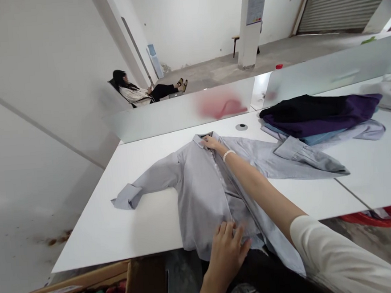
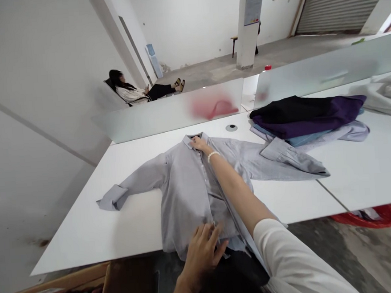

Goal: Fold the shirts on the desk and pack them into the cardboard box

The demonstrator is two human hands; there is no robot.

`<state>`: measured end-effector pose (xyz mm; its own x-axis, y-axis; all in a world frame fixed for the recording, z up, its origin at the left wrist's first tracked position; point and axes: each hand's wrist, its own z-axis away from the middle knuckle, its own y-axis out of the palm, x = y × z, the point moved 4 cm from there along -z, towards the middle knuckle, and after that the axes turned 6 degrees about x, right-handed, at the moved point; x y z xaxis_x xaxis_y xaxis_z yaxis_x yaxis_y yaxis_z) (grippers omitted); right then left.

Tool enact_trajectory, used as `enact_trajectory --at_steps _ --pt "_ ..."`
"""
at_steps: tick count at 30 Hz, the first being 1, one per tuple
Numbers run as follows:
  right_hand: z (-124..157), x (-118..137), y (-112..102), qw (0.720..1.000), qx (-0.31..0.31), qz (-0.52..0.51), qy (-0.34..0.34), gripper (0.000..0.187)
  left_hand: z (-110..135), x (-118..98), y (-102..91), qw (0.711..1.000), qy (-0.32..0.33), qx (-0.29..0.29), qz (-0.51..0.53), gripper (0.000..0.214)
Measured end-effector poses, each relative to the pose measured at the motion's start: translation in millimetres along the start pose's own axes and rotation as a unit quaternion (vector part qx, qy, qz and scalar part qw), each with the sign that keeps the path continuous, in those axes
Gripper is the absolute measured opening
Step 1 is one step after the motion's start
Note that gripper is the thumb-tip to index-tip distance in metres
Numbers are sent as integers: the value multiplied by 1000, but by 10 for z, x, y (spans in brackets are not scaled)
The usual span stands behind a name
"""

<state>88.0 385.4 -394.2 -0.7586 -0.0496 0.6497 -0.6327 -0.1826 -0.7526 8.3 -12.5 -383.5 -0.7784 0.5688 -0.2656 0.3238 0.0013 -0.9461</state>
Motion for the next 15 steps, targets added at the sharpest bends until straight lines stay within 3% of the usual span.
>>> enact_trajectory --at_steps 3,8,15 --pt "61 -23 25 999 10 -2 -34 36 -160 -6 55 996 -39 81 -25 39" --pt "104 -30 71 999 -19 -4 -44 36 -220 33 42 979 -96 181 -2 25" --pt "144 -51 219 997 -54 -17 -54 39 -183 160 -13 957 -200 208 10 26"
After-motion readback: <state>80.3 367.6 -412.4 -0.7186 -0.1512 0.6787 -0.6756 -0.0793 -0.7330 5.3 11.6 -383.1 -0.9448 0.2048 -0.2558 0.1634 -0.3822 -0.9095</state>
